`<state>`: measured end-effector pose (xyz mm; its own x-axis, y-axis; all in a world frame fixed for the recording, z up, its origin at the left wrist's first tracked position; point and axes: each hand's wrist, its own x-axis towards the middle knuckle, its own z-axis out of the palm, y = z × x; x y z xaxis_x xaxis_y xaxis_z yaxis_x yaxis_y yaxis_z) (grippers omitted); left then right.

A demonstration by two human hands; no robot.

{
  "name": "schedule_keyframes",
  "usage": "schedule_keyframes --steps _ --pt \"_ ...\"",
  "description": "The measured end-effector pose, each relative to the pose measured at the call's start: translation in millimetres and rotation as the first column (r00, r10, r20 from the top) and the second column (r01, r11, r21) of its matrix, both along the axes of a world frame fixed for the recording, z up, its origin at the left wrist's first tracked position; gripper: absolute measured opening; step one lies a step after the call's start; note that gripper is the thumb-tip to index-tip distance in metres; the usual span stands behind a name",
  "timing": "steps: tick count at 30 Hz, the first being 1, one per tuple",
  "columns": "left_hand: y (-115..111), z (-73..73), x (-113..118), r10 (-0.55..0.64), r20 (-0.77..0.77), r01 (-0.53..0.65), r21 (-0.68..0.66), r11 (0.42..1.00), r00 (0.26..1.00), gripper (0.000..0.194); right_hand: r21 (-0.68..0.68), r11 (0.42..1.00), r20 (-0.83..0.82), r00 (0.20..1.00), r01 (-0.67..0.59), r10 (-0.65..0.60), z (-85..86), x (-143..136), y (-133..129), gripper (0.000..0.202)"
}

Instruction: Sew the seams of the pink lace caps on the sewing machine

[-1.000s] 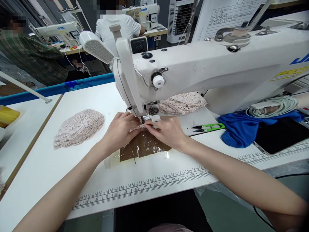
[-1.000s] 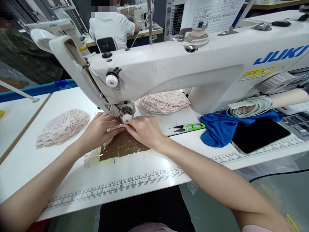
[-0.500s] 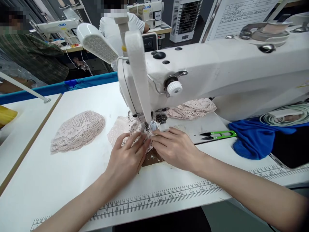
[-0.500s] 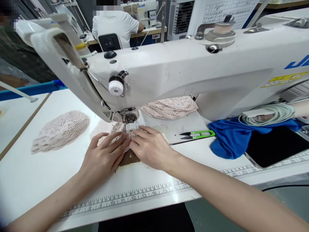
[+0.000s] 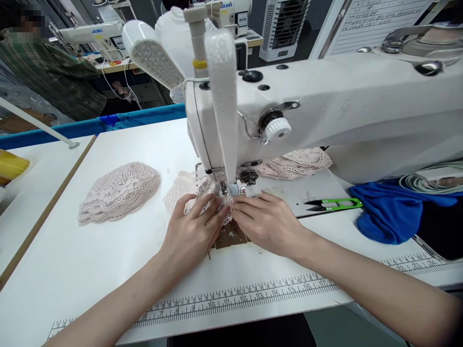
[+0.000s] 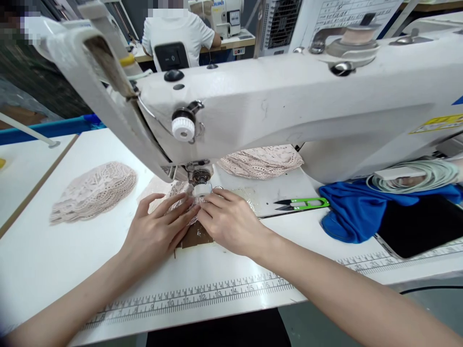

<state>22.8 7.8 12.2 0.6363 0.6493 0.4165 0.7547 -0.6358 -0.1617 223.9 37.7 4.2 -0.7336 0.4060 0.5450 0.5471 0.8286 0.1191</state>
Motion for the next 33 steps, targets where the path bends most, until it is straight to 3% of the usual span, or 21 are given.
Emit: schedule_keyframes --steps 23,33 --pt "20 -8.2 -8 0.010 0.022 -0.011 0.047 0.999 1.000 0.026 0.063 0.996 0.039 0.997 0.064 -0.067 -1.7 -5 11 0.024" --pt "-3 -3.7 -4 -0.044 0.053 0.043 0.027 0.999 0.998 0.026 0.004 1.000 -0.048 0.999 0.013 -0.013 -5.1 0 7 0.018"
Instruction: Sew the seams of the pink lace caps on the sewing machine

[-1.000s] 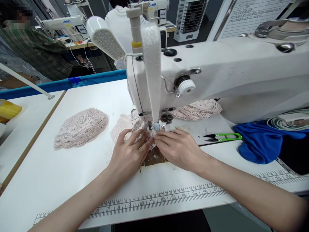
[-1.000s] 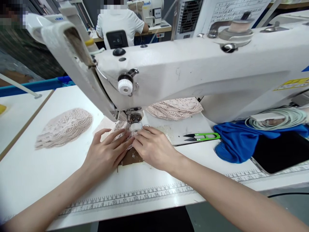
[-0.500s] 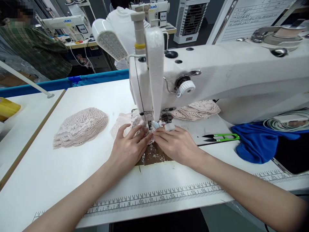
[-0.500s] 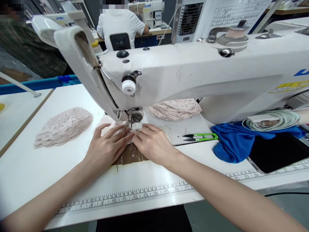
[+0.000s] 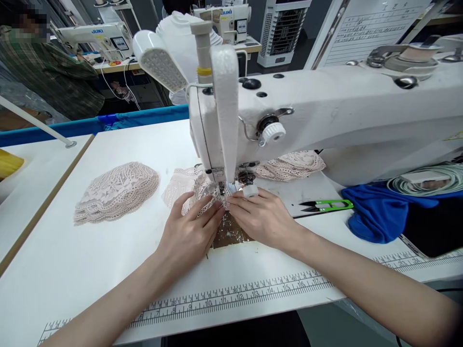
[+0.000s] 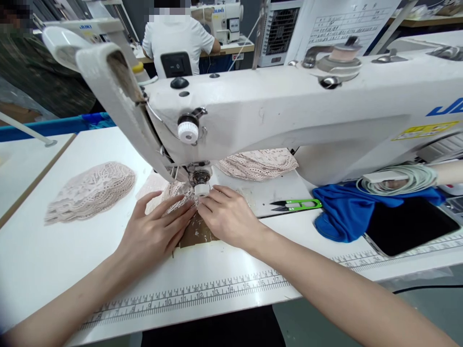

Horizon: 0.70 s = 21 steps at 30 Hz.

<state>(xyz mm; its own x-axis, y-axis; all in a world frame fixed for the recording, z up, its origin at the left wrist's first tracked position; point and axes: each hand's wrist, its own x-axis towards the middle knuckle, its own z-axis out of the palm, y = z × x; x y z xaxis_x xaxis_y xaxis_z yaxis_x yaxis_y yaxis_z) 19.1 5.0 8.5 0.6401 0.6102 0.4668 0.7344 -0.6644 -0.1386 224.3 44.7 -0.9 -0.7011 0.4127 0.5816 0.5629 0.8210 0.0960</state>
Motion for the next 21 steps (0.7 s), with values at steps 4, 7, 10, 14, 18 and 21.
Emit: schedule_keyframes --steps 4,7,10,14,18,21 --pt "1 -1.1 -1 0.009 0.008 -0.009 -0.019 1.000 1.000 0.027 -0.001 1.000 0.006 1.000 0.001 -0.001 -1.3 0 0 0.018" --pt "3 -1.8 -2 0.009 0.017 -0.008 -0.021 1.000 1.000 0.027 0.016 1.000 0.003 1.000 0.008 -0.008 -1.8 -1 1 0.019" --pt "6 -2.0 -3 0.014 0.023 -0.013 -0.030 0.999 1.000 0.026 0.024 0.999 0.003 0.999 0.032 -0.032 -1.1 -2 2 0.019" --pt "11 -2.3 -4 0.021 0.021 -0.020 -0.024 1.000 1.000 0.026 0.018 0.998 0.028 0.998 0.064 -0.064 -0.4 -3 3 0.020" --pt "17 -3.1 -5 0.020 0.015 -0.020 0.004 1.000 1.000 0.028 -0.027 0.996 0.043 0.995 0.087 -0.086 -1.6 -4 6 0.025" --pt "17 -3.1 -5 0.032 0.003 -0.032 0.015 0.999 0.999 0.028 -0.051 0.994 0.048 0.994 0.098 -0.095 -2.5 -5 7 0.032"
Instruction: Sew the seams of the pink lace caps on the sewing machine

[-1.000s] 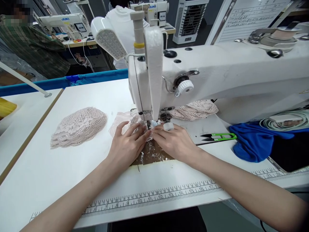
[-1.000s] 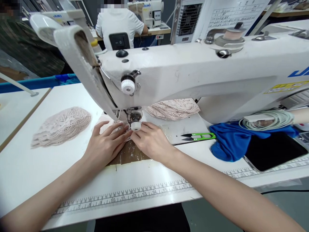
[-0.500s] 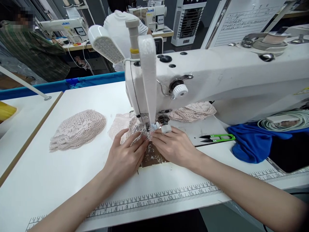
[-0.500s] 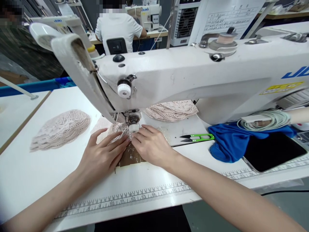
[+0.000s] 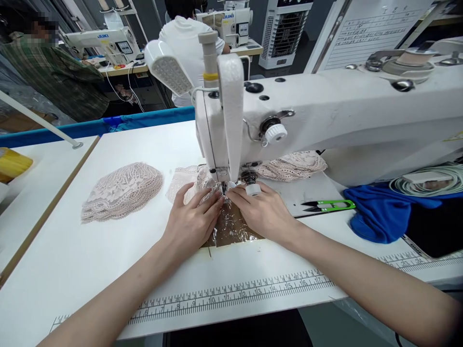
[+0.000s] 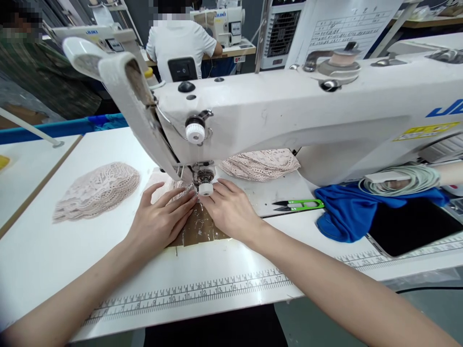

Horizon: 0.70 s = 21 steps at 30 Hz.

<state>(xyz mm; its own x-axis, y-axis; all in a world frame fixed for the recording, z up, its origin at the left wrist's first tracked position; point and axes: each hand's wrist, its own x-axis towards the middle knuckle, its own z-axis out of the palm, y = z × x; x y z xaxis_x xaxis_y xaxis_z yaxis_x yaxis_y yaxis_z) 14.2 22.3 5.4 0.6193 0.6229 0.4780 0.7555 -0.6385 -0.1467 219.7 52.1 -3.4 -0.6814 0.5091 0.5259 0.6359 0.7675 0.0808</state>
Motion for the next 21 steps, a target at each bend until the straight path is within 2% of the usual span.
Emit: schedule_keyframes --steps 9,21 --pt "-12 4.1 3 0.029 0.024 -0.028 -0.029 0.999 0.999 0.026 0.015 1.000 -0.028 0.999 -0.023 0.023 -0.4 1 -4 0.034" --pt "-3 1.6 1 0.037 0.007 -0.038 0.019 0.999 0.999 0.022 -0.012 1.000 0.014 1.000 0.003 -0.003 -2.3 1 0 0.035"
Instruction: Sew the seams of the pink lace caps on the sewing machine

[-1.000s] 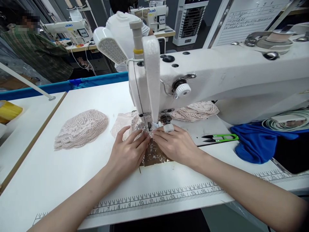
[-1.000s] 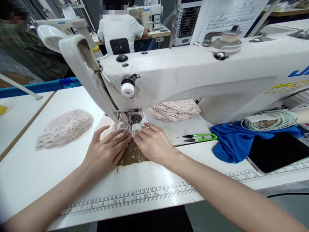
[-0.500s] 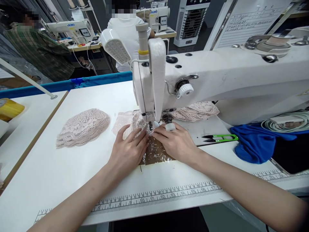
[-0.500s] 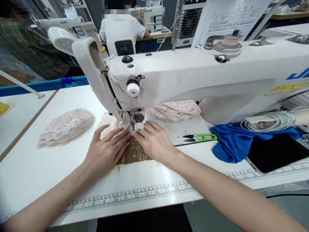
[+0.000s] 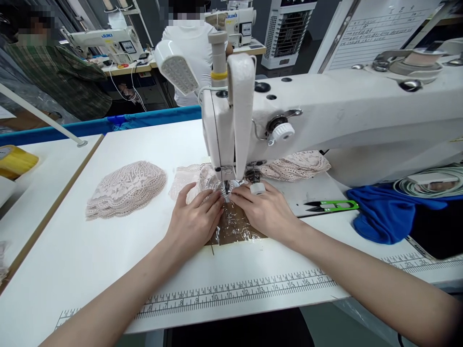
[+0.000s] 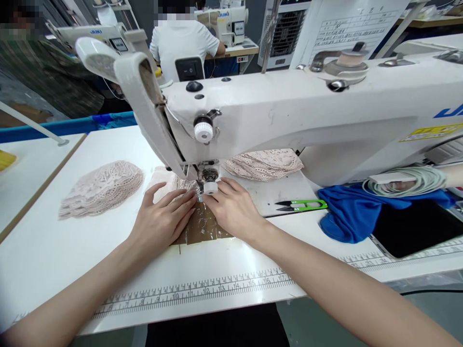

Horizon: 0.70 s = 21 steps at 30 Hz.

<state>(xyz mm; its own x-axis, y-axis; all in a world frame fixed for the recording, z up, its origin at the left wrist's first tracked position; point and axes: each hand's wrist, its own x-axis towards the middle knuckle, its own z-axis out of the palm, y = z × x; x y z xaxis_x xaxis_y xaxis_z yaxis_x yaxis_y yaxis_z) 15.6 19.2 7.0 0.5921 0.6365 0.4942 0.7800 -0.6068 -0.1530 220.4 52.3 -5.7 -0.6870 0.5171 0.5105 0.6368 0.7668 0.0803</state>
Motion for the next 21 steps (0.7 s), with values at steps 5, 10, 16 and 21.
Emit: schedule_keyframes --steps 5,10,16,21 --pt "5 -1.4 -1 0.003 0.000 -0.003 0.000 1.000 1.000 0.022 0.012 1.000 0.020 1.000 0.009 -0.009 -0.7 1 3 0.035" --pt "9 -3.9 -2 0.010 0.008 -0.010 -0.009 1.000 1.000 0.024 0.016 1.000 0.023 0.999 0.024 -0.024 2.4 2 5 0.033" --pt "10 -5.8 -5 0.011 0.023 -0.010 -0.047 0.999 1.000 0.027 0.011 0.999 -0.012 0.999 0.035 -0.035 8.5 3 3 0.032" --pt "9 -9.0 -7 0.037 0.036 -0.035 -0.077 0.996 0.999 0.032 0.002 0.999 -0.041 0.998 0.041 -0.041 10.4 5 1 0.030"
